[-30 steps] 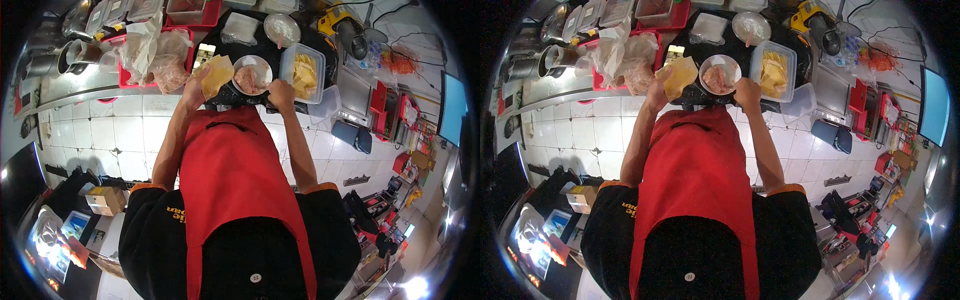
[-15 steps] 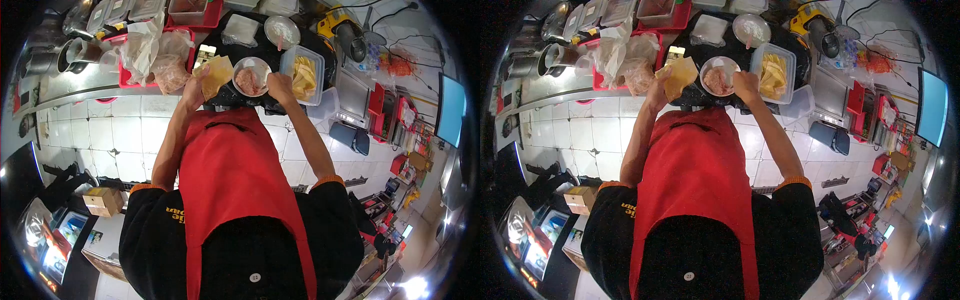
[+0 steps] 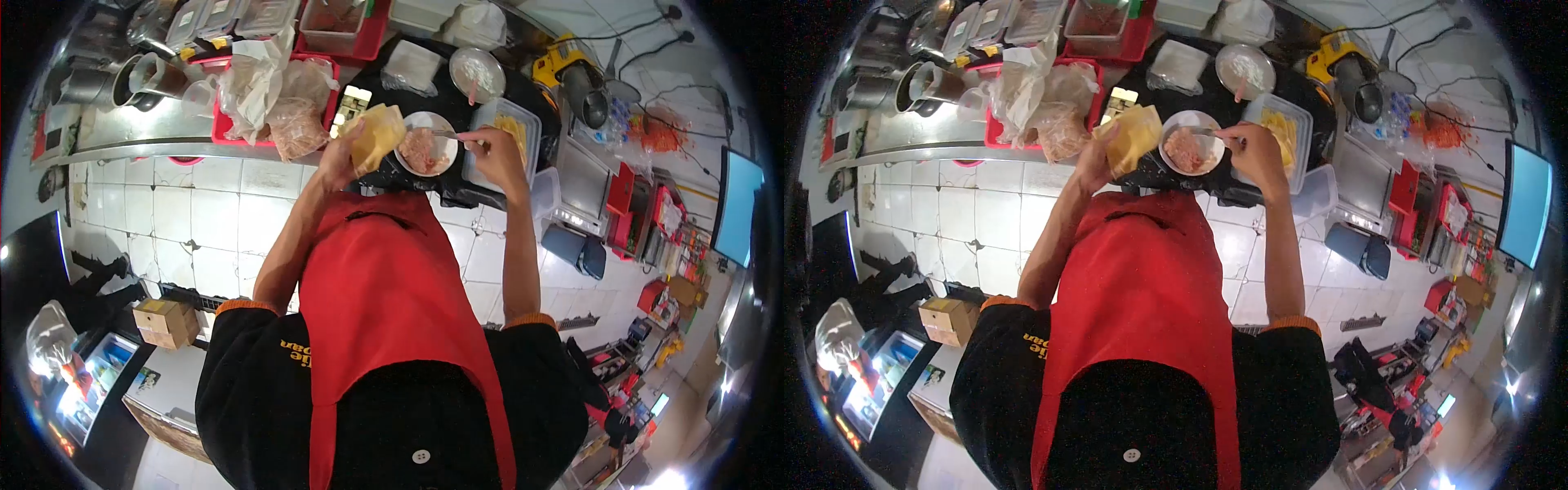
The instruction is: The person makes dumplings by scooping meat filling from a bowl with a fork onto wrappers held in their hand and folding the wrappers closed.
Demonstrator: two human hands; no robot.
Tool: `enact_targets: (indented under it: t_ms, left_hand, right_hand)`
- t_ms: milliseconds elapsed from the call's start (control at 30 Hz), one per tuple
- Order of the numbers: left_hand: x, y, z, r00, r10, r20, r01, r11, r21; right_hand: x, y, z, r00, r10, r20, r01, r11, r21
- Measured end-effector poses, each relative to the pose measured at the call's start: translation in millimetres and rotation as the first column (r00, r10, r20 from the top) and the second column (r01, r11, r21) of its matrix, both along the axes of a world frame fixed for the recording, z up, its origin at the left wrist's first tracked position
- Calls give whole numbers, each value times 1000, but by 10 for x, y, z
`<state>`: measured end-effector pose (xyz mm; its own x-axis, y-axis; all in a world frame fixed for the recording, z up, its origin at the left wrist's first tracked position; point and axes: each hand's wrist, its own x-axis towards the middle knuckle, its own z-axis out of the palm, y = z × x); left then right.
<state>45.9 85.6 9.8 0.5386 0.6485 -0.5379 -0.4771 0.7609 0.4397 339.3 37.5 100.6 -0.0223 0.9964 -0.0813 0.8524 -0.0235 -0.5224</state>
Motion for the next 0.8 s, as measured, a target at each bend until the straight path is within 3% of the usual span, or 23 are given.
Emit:
enact_targets:
  t_ms: [33,67,133,167,267,333,467,533,567,600,667,733,800]
  left_hand:
    - [28,1,-41,998,-21,64,19,999,43]
    - [47,16,-12,998,-20,62,17,999,50]
    - [136,13,159,970,-99,223,88,995,56]
    - [183,21,281,920,-127,371,94,990,106]
    - [342,9,433,951,-38,307,8,995,99]
    - [372,37,497,943,-5,334,-24,996,84]
    - [323,48,598,944,121,307,-164,979,119]
    - [244,55,589,987,152,-60,-114,904,412]
    - [230,52,567,974,157,-164,-49,852,521]
    - [191,75,537,975,150,-165,-43,851,523]
    - [131,144,483,850,128,-510,374,535,757]
    - [194,55,663,884,133,-448,317,533,784]
    - [199,-15,795,990,50,-132,32,831,555]
  right_hand:
    - [-61,-11,207,983,-43,-178,38,999,-31]
    - [-142,-32,332,983,-40,-180,36,999,-24]
    - [-343,-69,469,921,-81,-380,140,982,131]
    - [-382,-78,410,915,-54,-400,139,972,187]
    - [-473,-72,159,941,-20,-336,140,931,337]
    - [-475,-105,86,935,-81,-344,191,935,300]
    - [-325,-154,61,860,-81,-504,263,916,302]
    - [-342,-171,208,833,-91,-546,287,914,287]
    - [-374,-183,336,797,-80,-599,271,933,236]
    - [-399,-188,432,757,-73,-649,251,950,187]
    - [-405,-115,486,813,-3,-582,178,954,243]
    - [-366,-40,459,860,65,-506,99,952,290]
    - [-340,20,404,880,92,-466,32,968,250]
